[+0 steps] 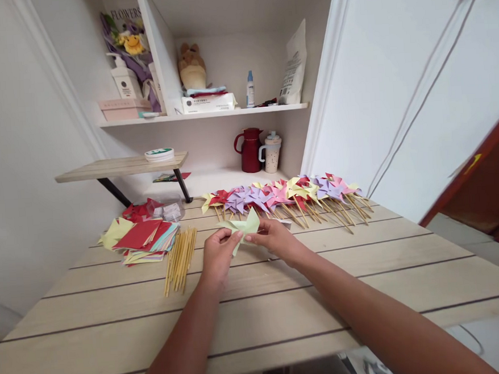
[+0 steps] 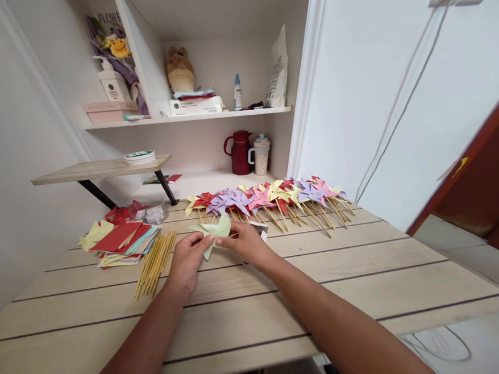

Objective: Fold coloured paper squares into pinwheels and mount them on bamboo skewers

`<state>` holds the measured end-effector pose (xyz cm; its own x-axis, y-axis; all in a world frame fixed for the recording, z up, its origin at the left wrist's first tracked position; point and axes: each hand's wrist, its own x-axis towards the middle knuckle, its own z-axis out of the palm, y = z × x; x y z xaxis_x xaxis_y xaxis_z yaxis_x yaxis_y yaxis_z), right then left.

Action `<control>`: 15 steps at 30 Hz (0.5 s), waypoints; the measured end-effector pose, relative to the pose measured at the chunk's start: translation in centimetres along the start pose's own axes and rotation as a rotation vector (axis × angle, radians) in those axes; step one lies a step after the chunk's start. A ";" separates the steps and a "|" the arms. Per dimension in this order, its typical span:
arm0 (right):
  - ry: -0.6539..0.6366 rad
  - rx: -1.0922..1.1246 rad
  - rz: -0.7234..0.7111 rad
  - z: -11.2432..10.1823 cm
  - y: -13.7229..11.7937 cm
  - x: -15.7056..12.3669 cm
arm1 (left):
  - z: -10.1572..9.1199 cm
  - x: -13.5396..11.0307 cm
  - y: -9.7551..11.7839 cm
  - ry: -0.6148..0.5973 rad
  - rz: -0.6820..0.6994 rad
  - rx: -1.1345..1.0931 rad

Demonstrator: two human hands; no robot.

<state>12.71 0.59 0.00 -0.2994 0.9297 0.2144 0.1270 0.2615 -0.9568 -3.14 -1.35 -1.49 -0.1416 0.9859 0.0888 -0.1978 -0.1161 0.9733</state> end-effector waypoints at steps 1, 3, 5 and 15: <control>0.000 -0.001 -0.002 0.1 0.1 0.0 | 0.0 0.0 0.0 -0.003 0.000 0.004; 0.007 0.009 -0.007 0.3 0.3 0.0 | 0.0 0.0 0.0 -0.005 -0.001 0.012; 0.014 0.051 -0.015 0.4 0.4 0.1 | 0.0 0.1 -0.1 -0.004 0.001 0.013; 0.053 0.145 -0.039 0.7 1.0 0.2 | 0.0 0.3 -0.6 -0.024 0.007 -0.054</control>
<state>12.06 0.84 -1.03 -0.2503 0.9330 0.2586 -0.0230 0.2613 -0.9650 -3.05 -1.01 -2.01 -0.1196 0.9877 0.1009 -0.2488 -0.1282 0.9600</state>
